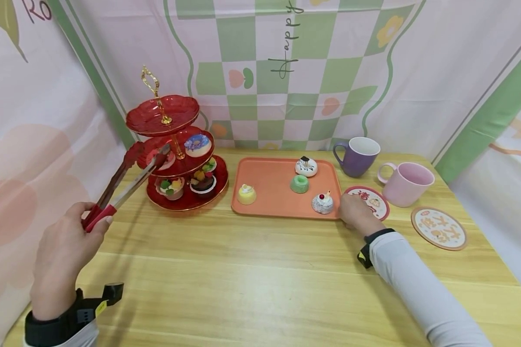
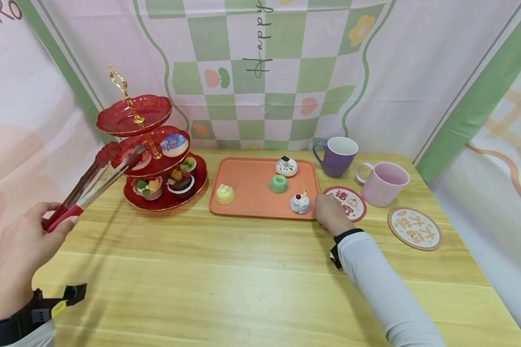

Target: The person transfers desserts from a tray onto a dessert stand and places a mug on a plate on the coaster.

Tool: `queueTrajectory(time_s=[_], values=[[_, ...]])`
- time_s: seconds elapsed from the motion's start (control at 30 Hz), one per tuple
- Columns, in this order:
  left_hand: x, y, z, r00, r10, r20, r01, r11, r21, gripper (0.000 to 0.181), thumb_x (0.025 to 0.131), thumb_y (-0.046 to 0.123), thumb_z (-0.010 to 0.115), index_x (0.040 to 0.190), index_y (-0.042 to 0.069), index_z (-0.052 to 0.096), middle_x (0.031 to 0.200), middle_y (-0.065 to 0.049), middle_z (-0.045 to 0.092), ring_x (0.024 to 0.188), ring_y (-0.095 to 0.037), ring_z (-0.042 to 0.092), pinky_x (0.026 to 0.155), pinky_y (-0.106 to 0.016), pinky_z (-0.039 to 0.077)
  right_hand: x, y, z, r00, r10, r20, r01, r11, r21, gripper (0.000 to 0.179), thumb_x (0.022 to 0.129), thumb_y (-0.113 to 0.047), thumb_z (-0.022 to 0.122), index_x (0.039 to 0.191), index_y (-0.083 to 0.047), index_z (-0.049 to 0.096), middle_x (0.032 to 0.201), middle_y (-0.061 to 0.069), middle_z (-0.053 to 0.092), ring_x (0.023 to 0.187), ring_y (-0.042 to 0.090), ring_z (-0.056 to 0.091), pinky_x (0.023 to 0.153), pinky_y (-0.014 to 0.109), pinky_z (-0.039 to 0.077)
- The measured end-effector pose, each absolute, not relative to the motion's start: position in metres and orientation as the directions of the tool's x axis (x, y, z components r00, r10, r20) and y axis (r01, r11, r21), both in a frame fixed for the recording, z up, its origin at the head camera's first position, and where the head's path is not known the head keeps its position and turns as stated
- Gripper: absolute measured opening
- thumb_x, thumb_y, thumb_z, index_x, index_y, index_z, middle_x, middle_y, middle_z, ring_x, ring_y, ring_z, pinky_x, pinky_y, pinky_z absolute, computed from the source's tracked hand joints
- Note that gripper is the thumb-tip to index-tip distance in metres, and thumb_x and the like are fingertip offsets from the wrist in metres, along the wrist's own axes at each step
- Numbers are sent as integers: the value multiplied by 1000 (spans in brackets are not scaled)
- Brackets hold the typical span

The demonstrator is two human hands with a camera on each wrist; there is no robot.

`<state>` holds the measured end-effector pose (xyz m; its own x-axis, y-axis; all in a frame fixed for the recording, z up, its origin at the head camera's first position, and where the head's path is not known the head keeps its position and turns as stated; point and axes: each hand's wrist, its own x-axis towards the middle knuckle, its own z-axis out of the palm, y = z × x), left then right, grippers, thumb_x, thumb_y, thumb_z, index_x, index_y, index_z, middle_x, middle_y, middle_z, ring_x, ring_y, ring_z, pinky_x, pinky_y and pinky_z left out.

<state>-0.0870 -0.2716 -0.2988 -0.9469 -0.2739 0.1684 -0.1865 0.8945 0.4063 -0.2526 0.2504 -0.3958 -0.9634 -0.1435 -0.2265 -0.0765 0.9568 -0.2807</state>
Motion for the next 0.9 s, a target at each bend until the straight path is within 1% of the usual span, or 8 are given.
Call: queueTrajectory(time_s=[0.33, 0.57, 0.7, 0.9], values=[[-83, -275, -298, -949, -276, 151, -188, 881, 433, 52, 91, 34, 58, 123, -4, 44, 87, -27, 58, 62, -31, 51, 48, -34, 34, -254, 249, -397, -962, -147, -229, -82, 959, -271, 10, 88, 4, 45, 85, 9, 53, 75, 18, 51, 60, 25, 54, 40, 25, 44], [-78, -275, -300, -946, -263, 190, -155, 880, 450, 49, 91, 31, 59, 123, -3, 46, 91, -29, 58, 63, -33, 52, 48, -34, 34, -254, 249, -396, -961, -134, -242, -63, 957, -282, 9, 88, 4, 45, 85, 9, 52, 76, 19, 51, 57, 23, 55, 40, 26, 44], [-77, -277, -301, -952, -241, 189, -131, 880, 457, 50, 89, 32, 61, 123, -3, 47, 91, -29, 58, 65, -33, 54, 48, -33, 35, -254, 248, -395, -956, -119, -267, -36, 955, -295, 9, 88, 4, 45, 88, 10, 52, 78, 20, 51, 55, 22, 55, 41, 26, 45], [-75, -275, -299, -956, -222, 193, -112, 881, 461, 52, 89, 36, 61, 123, -1, 48, 94, -28, 59, 69, -33, 56, 50, -33, 36, -253, 249, -394, -962, -140, -236, -72, 959, -275, 10, 87, 4, 45, 86, 10, 54, 76, 20, 51, 57, 23, 54, 40, 26, 44]])
